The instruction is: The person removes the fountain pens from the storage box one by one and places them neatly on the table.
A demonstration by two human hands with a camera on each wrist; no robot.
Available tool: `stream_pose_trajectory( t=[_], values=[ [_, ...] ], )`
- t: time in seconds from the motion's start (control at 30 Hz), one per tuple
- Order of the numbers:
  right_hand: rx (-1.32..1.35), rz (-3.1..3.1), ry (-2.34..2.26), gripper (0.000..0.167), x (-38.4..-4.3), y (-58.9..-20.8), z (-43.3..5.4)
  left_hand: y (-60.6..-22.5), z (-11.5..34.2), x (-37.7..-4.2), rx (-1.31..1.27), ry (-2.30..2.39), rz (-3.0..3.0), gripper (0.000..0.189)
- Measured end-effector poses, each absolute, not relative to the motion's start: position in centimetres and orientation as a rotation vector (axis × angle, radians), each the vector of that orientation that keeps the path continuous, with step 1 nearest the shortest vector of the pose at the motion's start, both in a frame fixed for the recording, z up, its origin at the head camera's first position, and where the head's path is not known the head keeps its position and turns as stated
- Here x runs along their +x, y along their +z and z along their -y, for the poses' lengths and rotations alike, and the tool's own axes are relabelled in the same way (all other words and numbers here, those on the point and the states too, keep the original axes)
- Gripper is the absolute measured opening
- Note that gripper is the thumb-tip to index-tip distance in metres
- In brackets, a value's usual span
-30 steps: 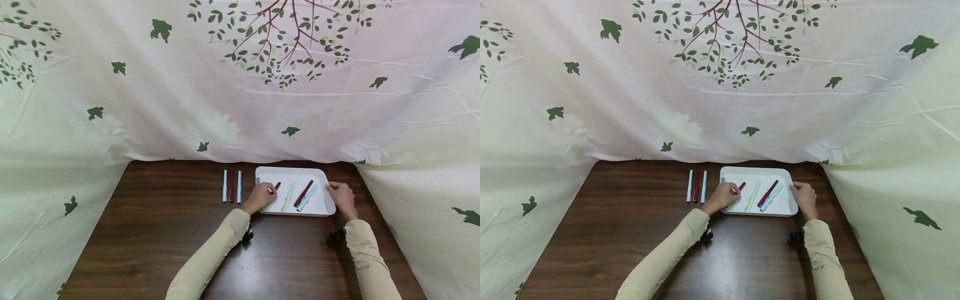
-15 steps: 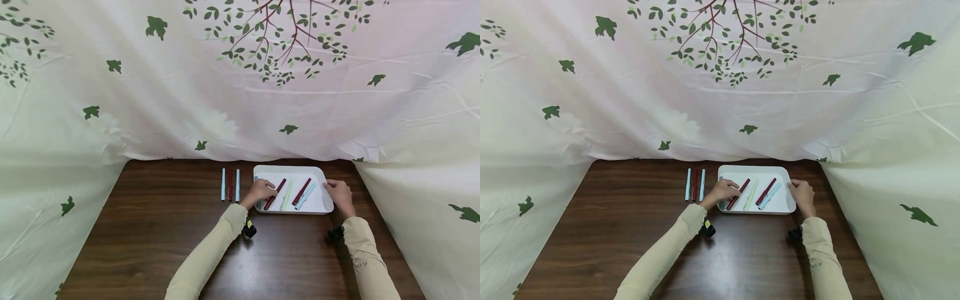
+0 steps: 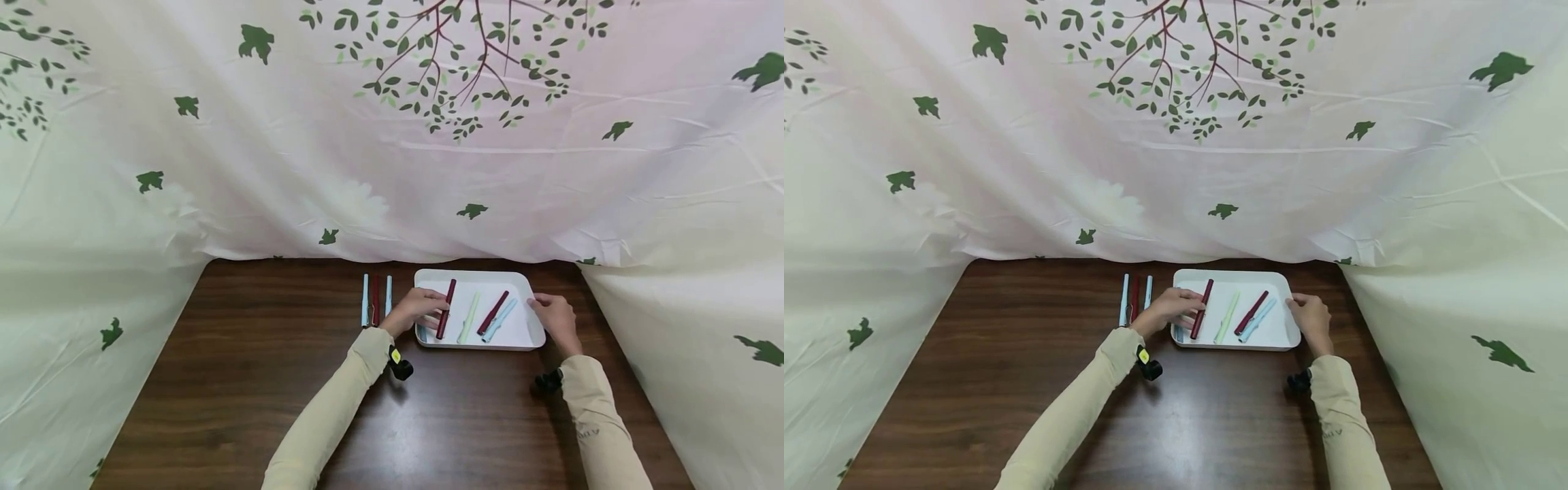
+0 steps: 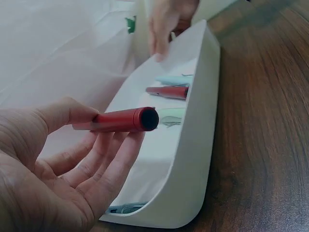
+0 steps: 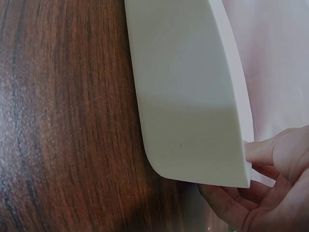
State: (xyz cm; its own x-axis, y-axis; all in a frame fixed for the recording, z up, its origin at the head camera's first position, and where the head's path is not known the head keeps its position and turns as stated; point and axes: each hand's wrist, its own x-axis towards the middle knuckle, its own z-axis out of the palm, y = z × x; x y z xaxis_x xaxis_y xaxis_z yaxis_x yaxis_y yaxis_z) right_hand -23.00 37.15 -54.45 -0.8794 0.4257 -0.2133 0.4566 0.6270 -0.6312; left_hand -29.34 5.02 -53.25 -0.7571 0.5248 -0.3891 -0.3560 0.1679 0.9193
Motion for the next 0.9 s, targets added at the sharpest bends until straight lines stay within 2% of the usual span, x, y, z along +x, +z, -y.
stream_pose_trajectory(
  t=[0.37, 0.9],
  values=[
    [0.745, -2.816, -1.079, 0.046, -22.4, -54.3, -37.5, -52.8, -4.1, -29.6, 0.068, 1.712, -1.717, 0.034],
    [0.739, -2.823, -1.084, 0.045, -23.2, -54.4, -37.0, -52.3, -0.9, -30.7, 0.016, 1.758, -1.725, 0.047]
  ],
)
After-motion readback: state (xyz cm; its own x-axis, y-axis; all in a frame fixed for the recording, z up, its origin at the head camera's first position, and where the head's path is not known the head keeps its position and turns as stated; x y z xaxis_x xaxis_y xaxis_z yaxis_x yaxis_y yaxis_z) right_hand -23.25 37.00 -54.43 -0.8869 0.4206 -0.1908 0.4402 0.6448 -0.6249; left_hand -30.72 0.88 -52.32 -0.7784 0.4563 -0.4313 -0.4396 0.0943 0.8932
